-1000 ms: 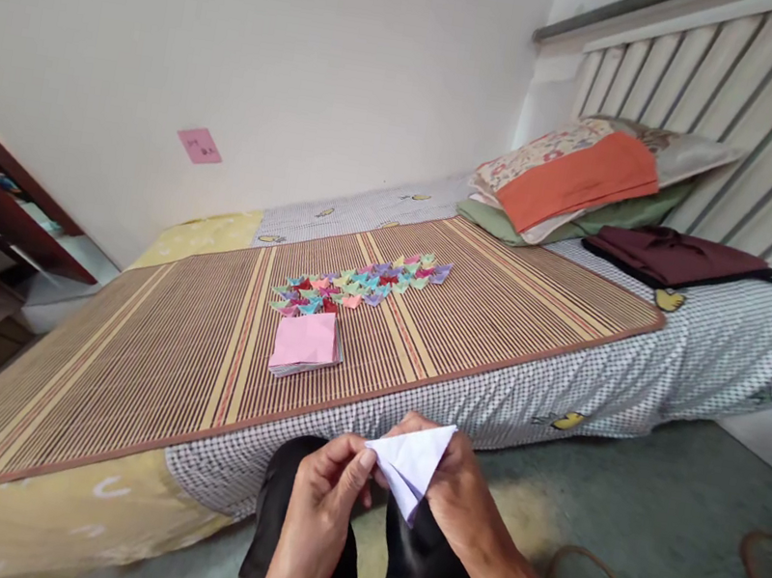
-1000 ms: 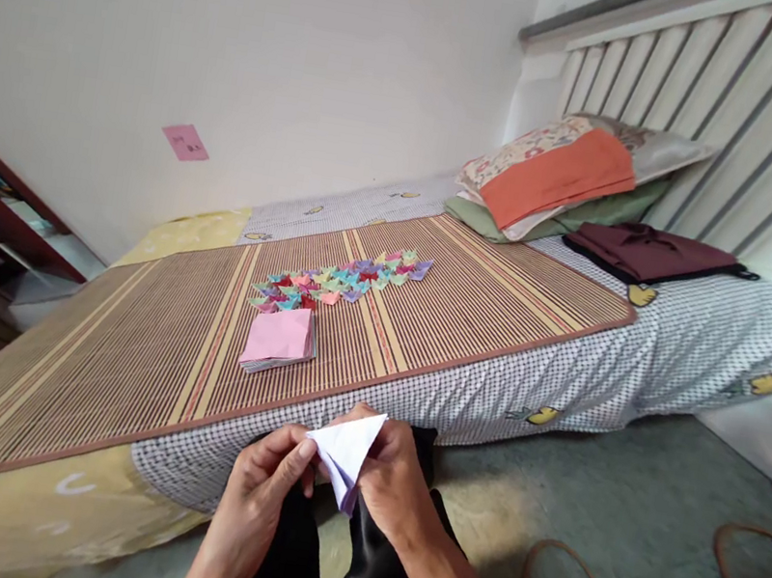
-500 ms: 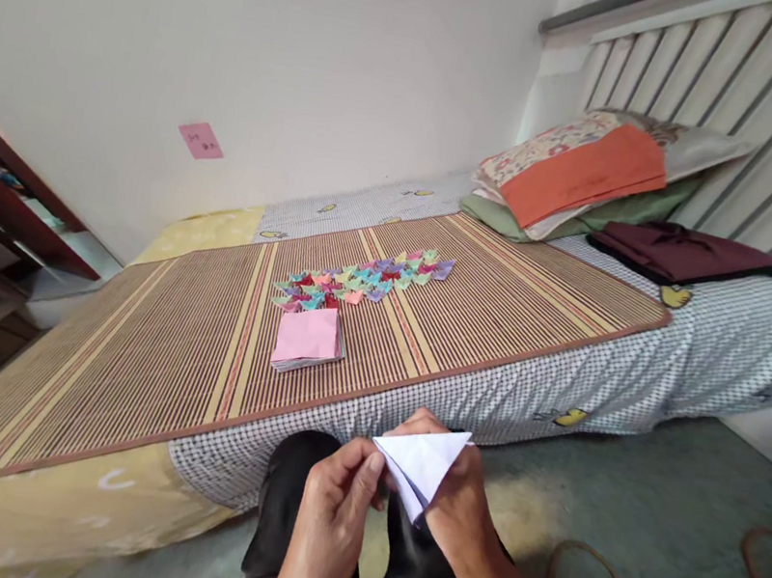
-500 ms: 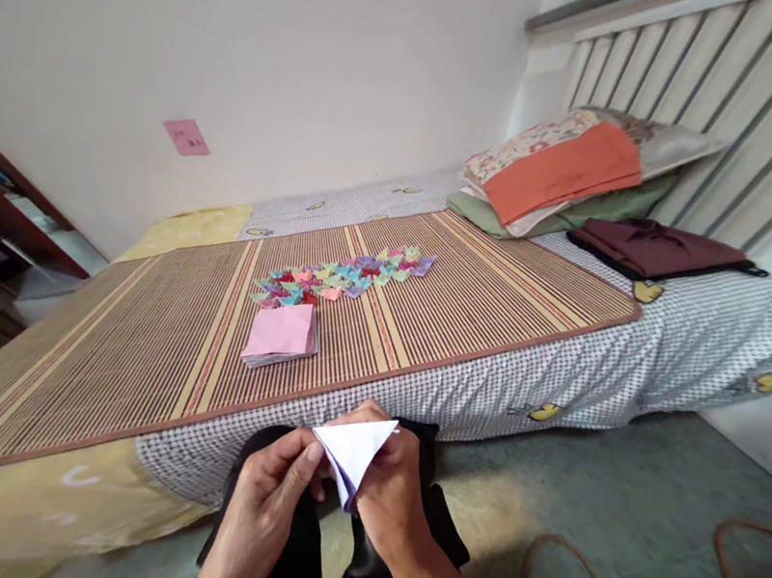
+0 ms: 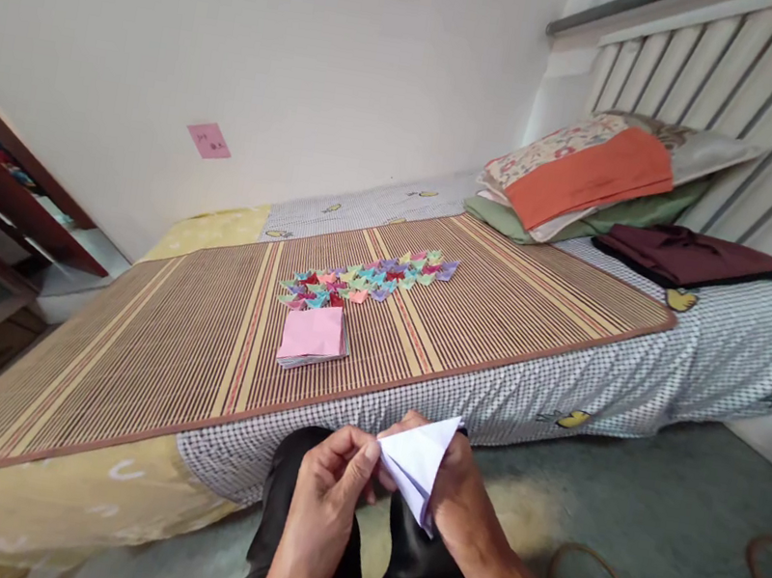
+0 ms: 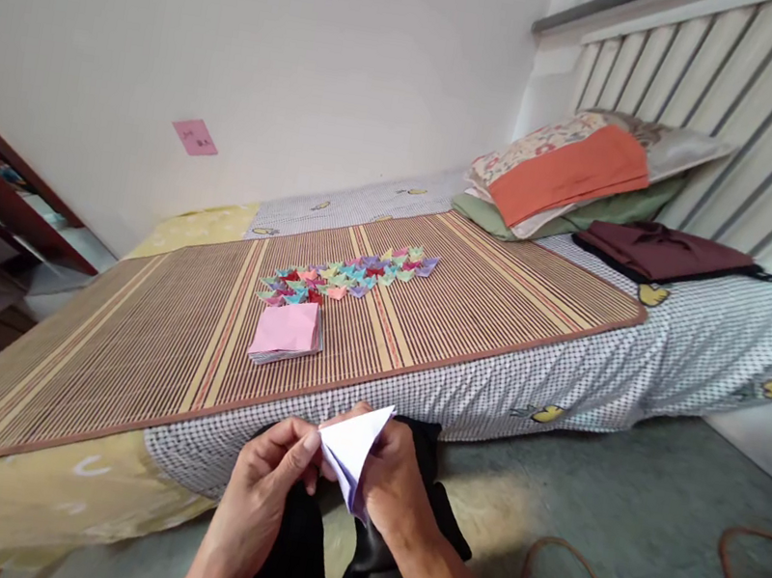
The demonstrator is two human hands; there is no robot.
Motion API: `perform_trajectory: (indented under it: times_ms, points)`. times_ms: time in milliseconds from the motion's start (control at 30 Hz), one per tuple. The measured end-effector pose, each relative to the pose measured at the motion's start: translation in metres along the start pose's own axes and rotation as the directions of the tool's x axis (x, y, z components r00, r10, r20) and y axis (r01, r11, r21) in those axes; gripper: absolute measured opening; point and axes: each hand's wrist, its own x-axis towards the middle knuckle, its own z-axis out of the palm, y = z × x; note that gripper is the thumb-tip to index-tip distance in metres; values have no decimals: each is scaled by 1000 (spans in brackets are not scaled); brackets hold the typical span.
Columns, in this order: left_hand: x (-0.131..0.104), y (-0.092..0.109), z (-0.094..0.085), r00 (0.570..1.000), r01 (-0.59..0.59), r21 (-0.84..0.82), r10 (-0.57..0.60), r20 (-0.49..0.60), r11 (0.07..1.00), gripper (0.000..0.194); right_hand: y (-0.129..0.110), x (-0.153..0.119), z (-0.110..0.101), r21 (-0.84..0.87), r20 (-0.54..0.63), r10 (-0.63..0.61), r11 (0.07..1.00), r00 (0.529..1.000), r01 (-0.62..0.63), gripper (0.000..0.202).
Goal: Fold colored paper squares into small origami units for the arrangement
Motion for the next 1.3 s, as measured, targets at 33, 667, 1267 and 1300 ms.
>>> perform_trajectory:
  times_ms: [33, 667, 1267, 1300]
  points:
    - [-1, 0, -1, 1000, -10, 24, 10, 4, 1000, 37, 0, 0, 0, 29, 21, 21, 999, 1000, -22, 35]
    - [-3, -13, 3, 985, 172, -180, -166, 49, 968, 41, -19, -9, -1, -226, -5, -273, 937, 962, 265, 22]
    - [-2, 5, 6, 931, 362, -432, -347, 116, 826, 42, -26, -8, -3, -298, 171, -253, 908, 952, 295, 20]
    - [-2, 6, 5, 928, 370, -432, -353, 123, 822, 41, -27, -7, -5, -279, 201, -232, 918, 952, 283, 18]
